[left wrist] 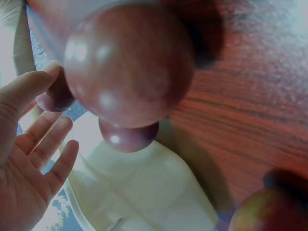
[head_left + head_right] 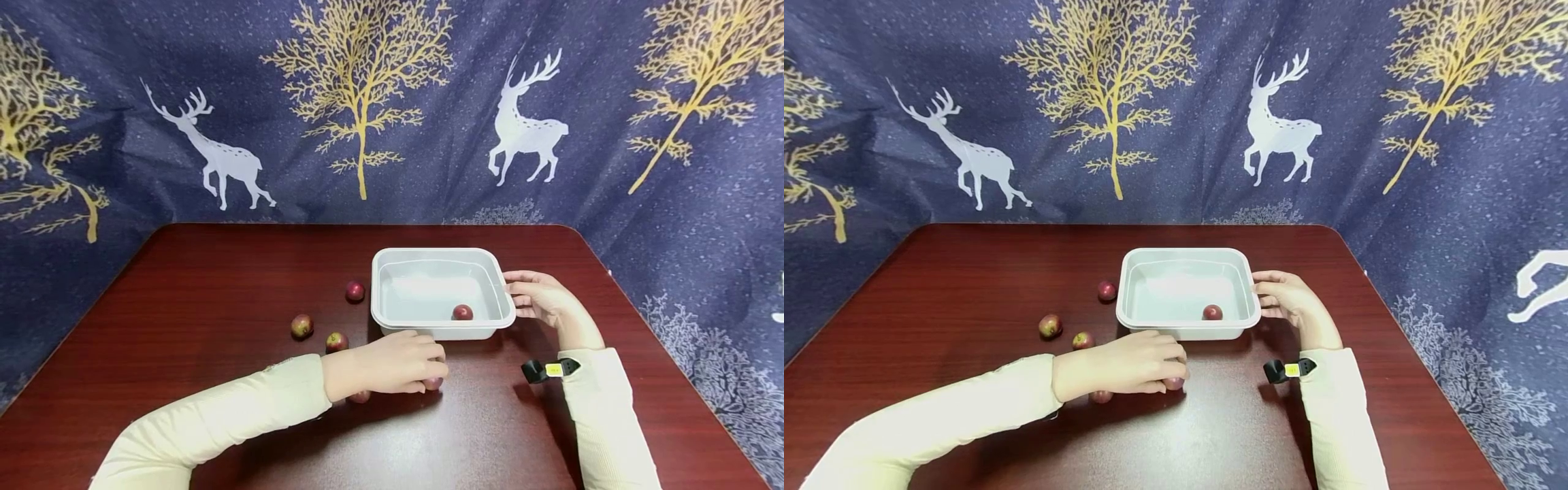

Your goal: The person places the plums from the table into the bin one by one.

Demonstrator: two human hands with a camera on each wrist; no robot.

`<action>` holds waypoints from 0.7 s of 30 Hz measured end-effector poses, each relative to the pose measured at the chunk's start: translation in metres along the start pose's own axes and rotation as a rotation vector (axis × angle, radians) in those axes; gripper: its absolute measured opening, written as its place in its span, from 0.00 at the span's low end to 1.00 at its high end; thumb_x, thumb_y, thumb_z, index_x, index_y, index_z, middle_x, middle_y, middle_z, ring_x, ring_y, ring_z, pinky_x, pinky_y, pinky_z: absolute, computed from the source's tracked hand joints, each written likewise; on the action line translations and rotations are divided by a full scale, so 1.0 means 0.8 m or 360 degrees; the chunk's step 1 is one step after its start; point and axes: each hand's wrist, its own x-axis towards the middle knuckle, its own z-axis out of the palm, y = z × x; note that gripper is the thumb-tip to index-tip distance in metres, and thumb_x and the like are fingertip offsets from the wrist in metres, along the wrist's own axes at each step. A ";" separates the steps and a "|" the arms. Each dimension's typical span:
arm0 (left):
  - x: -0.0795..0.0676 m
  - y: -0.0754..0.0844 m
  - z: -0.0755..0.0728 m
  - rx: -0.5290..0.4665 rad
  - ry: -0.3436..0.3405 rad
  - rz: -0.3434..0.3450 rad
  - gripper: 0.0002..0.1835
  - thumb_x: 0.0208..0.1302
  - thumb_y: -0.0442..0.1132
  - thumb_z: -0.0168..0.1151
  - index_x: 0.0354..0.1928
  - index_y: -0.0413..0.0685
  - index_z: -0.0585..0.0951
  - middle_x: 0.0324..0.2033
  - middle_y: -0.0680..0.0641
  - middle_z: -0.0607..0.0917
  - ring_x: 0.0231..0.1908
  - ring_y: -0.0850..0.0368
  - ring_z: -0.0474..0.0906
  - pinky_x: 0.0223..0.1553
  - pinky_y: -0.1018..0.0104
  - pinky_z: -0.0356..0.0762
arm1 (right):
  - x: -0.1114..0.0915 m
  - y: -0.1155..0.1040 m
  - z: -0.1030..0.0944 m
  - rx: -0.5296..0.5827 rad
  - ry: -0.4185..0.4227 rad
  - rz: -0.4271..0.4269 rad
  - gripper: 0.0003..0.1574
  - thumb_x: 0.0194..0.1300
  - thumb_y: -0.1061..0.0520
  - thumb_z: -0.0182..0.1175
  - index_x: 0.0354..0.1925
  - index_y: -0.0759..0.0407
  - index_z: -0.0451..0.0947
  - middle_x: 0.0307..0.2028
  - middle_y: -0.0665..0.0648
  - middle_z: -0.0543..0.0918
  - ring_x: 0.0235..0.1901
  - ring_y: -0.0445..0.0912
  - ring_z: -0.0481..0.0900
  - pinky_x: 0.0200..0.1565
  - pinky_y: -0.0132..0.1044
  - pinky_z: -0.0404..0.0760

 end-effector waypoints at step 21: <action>0.003 -0.021 -0.015 -0.1041 0.0146 -0.0075 0.18 0.60 0.43 0.66 0.51 0.46 0.78 0.46 0.51 0.80 0.47 0.60 0.74 0.55 0.74 0.69 | 0.000 -0.002 -0.001 -0.0019 0.0014 0.0018 0.18 0.65 0.62 0.54 0.54 0.62 0.67 0.26 0.45 0.84 0.26 0.37 0.82 0.31 0.30 0.82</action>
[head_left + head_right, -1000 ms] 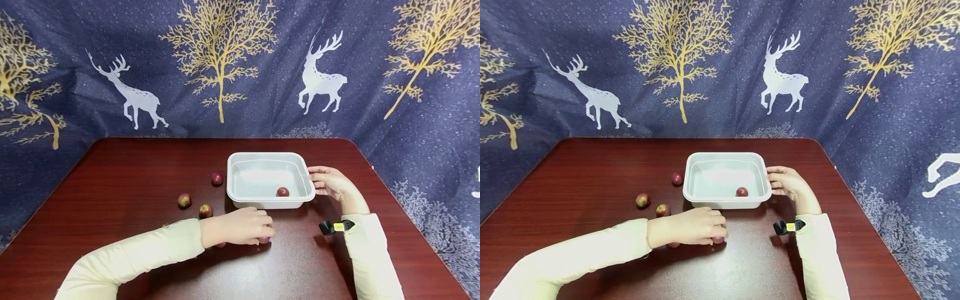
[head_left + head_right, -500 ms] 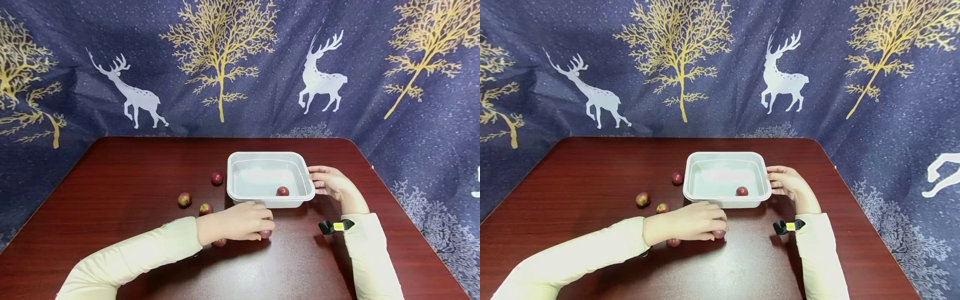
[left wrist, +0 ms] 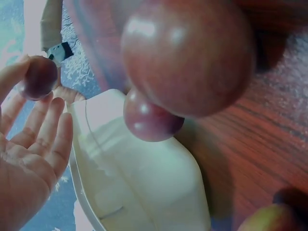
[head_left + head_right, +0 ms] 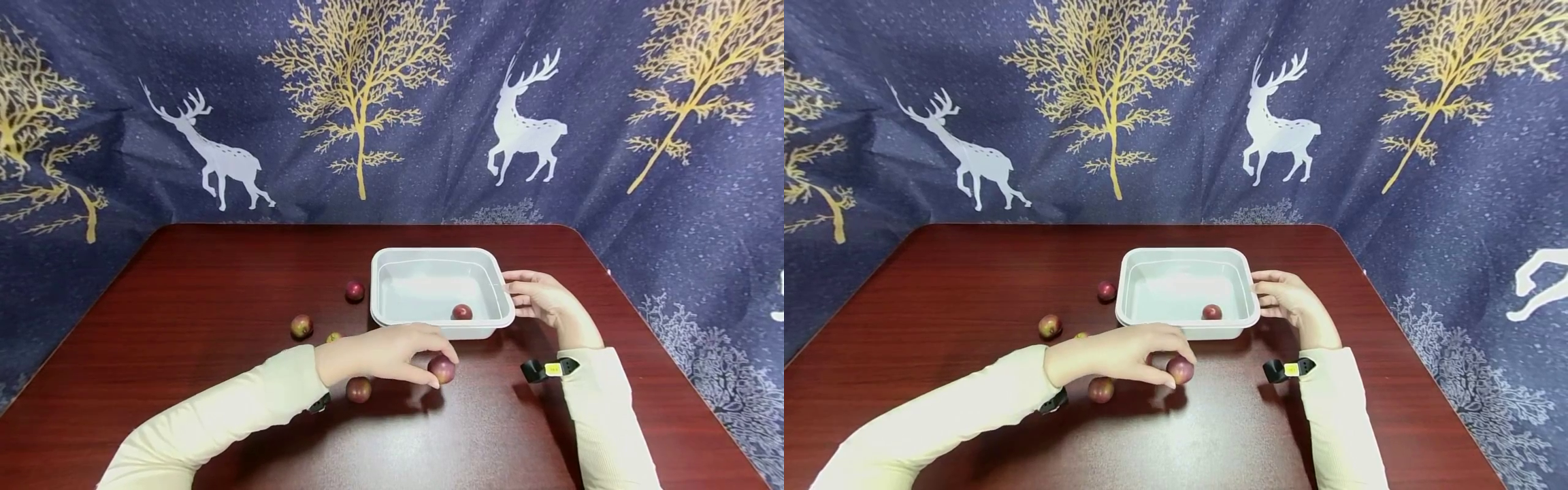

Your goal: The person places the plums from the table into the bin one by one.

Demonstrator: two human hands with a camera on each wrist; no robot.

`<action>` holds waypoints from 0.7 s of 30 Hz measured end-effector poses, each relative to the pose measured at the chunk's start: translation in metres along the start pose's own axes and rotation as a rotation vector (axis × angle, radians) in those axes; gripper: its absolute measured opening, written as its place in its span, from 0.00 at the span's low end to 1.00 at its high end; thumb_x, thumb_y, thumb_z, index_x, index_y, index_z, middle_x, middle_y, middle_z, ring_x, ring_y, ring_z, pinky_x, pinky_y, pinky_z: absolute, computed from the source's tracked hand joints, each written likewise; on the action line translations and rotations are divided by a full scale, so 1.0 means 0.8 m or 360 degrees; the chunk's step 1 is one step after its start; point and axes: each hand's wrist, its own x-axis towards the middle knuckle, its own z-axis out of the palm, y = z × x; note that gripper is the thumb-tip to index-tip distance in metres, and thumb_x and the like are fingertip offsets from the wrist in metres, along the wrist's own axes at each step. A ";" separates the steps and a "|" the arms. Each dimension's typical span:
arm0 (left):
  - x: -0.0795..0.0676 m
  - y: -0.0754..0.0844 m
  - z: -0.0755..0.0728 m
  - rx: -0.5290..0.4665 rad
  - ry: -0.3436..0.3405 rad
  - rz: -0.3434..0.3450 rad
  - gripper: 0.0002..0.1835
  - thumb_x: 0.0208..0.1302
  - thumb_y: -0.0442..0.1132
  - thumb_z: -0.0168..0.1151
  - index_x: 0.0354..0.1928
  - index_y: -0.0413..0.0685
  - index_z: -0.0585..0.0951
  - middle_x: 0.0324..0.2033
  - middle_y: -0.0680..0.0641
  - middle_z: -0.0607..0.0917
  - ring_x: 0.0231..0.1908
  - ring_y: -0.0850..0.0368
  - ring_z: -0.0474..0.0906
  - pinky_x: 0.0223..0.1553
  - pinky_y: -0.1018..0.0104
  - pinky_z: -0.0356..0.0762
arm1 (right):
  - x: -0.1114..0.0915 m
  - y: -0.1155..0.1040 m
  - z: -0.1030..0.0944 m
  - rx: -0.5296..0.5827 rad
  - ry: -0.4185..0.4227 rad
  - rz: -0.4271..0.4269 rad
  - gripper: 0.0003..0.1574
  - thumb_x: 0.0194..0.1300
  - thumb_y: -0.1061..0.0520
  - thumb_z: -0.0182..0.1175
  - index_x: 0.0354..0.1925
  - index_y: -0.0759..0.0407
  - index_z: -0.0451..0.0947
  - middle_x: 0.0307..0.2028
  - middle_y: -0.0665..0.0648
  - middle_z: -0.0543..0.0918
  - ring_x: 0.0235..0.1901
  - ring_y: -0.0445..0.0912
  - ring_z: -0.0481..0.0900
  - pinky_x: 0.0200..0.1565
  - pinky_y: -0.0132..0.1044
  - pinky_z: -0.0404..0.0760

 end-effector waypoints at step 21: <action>0.013 -0.003 -0.004 -0.1094 0.0323 -0.0373 0.18 0.57 0.29 0.66 0.51 0.37 0.77 0.45 0.39 0.84 0.42 0.67 0.79 0.51 0.67 0.77 | 0.000 0.001 0.000 0.0010 -0.0003 -0.0018 0.14 0.65 0.63 0.54 0.50 0.57 0.70 0.26 0.45 0.84 0.26 0.37 0.82 0.31 0.30 0.82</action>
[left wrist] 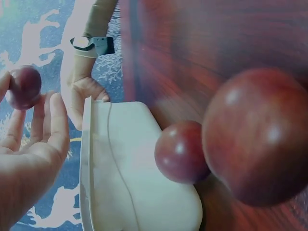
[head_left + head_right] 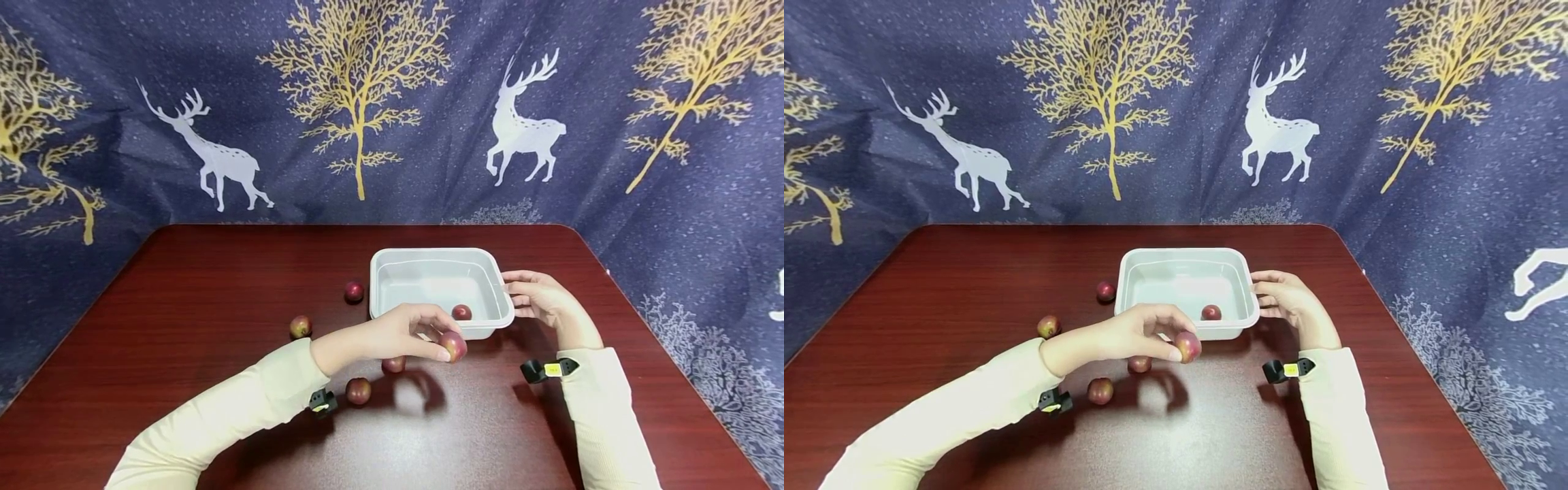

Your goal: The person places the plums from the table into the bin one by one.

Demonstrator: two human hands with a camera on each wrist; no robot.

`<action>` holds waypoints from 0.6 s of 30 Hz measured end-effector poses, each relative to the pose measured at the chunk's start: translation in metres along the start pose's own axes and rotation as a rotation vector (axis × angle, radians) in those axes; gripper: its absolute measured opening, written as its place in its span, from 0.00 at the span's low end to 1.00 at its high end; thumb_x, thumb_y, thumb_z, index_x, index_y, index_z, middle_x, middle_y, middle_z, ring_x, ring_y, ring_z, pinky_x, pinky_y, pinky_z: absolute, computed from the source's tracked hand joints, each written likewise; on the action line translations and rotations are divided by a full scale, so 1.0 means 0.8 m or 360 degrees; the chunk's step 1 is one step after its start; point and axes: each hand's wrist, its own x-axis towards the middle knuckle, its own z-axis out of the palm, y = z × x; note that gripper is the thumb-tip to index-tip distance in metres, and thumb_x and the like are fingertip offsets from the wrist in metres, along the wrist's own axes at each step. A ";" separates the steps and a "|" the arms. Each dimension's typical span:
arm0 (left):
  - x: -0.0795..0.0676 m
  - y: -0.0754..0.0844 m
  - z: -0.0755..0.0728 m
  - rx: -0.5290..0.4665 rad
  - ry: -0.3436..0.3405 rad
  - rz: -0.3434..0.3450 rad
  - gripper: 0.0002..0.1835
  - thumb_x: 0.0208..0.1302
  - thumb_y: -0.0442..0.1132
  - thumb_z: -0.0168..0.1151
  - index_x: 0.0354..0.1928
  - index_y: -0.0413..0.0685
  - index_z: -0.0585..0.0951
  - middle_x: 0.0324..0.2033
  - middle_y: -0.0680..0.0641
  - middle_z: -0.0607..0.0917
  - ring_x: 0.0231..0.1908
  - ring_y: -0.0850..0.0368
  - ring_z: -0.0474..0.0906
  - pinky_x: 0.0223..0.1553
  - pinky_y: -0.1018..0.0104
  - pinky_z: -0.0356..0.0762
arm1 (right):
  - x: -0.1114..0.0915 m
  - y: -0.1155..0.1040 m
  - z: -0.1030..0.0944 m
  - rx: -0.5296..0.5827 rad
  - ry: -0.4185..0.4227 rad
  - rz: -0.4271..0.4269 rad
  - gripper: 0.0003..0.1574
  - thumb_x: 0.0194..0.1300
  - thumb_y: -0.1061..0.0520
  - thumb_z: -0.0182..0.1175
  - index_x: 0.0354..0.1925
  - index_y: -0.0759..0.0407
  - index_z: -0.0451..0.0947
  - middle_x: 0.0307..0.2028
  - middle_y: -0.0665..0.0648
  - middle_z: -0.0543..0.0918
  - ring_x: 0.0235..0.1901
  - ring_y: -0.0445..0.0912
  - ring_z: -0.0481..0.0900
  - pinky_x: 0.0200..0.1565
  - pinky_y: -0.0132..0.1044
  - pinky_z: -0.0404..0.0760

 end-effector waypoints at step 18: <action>0.009 -0.001 -0.009 -0.0560 0.0120 -0.0249 0.21 0.62 0.26 0.57 0.57 0.31 0.70 0.53 0.37 0.79 0.42 0.61 0.80 0.50 0.59 0.80 | 0.000 0.000 0.001 0.0022 -0.0008 -0.0015 0.16 0.65 0.65 0.52 0.52 0.60 0.68 0.26 0.46 0.84 0.26 0.38 0.82 0.30 0.30 0.82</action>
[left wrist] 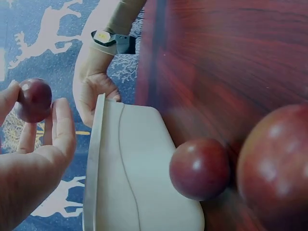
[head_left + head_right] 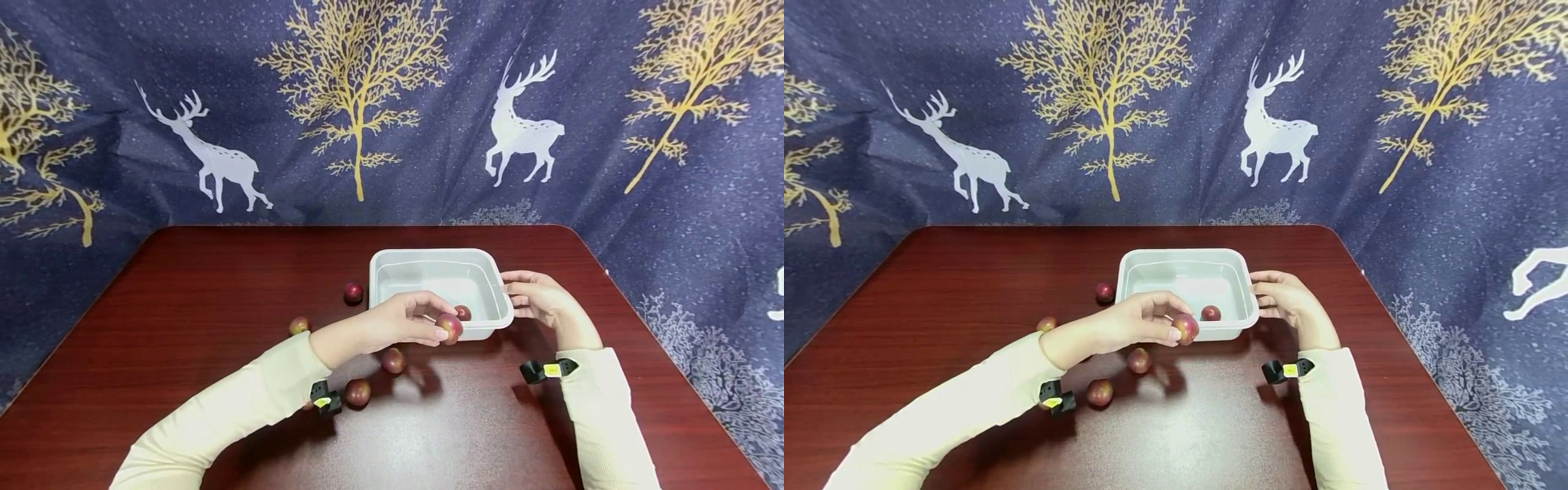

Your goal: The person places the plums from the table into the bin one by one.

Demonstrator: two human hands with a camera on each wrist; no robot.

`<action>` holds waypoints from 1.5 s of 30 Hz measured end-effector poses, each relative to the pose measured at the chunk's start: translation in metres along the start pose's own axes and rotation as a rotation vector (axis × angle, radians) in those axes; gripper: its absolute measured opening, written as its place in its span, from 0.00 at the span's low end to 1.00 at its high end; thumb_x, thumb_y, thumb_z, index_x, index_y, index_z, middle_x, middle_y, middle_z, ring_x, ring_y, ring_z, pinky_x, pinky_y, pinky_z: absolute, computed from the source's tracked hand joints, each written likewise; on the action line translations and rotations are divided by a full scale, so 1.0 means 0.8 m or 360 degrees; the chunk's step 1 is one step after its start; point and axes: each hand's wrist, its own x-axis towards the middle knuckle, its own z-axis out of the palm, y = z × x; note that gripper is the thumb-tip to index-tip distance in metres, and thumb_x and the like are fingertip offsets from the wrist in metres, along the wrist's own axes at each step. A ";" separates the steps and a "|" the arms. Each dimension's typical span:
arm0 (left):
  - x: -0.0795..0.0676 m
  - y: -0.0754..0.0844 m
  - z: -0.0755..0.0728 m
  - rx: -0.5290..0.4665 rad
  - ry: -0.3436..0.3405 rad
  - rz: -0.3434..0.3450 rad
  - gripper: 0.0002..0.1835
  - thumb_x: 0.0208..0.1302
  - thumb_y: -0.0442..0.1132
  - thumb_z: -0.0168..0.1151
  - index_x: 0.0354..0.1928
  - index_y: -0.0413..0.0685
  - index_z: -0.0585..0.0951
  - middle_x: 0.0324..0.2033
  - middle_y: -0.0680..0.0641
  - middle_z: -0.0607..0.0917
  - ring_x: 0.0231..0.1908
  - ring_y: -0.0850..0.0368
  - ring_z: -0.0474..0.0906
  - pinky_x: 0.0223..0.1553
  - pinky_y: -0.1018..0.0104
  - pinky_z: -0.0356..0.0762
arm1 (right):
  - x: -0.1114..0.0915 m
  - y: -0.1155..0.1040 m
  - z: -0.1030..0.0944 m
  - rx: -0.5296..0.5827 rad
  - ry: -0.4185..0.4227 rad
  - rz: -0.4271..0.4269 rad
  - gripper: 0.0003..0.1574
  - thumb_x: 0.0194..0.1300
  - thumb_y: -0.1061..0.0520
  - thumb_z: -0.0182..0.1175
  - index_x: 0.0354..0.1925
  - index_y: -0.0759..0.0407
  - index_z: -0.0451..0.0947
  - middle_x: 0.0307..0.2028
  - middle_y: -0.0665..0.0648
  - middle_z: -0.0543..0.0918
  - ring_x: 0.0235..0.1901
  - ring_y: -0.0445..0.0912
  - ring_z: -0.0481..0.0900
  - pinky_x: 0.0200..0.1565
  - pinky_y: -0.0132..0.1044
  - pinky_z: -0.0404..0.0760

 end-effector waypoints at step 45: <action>0.067 0.015 -0.052 -0.0315 0.0361 -0.0294 0.20 0.65 0.29 0.55 0.59 0.39 0.70 0.43 0.48 0.79 0.43 0.57 0.79 0.51 0.55 0.79 | 0.000 0.001 -0.001 0.0010 -0.0005 0.0020 0.20 0.65 0.65 0.52 0.55 0.64 0.65 0.26 0.47 0.84 0.26 0.38 0.82 0.31 0.31 0.83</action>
